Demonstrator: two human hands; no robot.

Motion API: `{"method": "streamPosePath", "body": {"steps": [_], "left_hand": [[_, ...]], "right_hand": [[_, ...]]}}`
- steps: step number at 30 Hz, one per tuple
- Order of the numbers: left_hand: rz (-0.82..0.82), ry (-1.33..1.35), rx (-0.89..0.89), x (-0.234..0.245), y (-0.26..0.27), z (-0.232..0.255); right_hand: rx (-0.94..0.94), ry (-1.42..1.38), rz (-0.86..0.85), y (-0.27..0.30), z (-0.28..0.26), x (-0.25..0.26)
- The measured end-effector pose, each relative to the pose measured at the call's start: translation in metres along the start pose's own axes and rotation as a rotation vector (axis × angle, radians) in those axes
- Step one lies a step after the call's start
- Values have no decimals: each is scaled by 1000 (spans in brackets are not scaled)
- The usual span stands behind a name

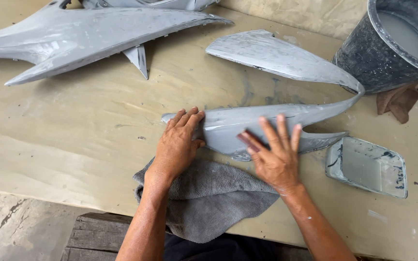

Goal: The person sands the surface of a grey plastic motorcycle fairing part using a sanding block. They repeatedly dip the block into a small container of water and continue sanding the curved edges and flat areas of the part.

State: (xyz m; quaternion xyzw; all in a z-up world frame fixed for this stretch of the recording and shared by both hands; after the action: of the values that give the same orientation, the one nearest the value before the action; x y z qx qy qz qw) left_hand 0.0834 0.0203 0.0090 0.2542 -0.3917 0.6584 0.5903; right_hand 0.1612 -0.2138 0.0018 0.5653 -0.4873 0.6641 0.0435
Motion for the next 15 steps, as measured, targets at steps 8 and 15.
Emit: {"method": "streamPosePath", "body": {"steps": [8, 15], "left_hand": [[-12, -8, 12, -1, -2, 0], [-5, 3, 16, -3, 0, -1]], "right_hand": [[-2, 5, 57, -9, -23, 6], [-115, 19, 122, 0, 18, 18]]}}
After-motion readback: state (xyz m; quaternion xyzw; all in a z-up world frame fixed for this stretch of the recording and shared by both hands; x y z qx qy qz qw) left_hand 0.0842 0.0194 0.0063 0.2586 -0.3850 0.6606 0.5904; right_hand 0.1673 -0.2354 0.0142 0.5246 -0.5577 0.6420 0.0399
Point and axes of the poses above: each hand's wrist, its own y-axis away from the middle knuckle, its own x-axis out of the back of the hand, z = x × y, the point moved 7 cm from there along -y, towards the middle knuckle, and after that the axes turned 14 degrees about -x, right-handed, at the moved point
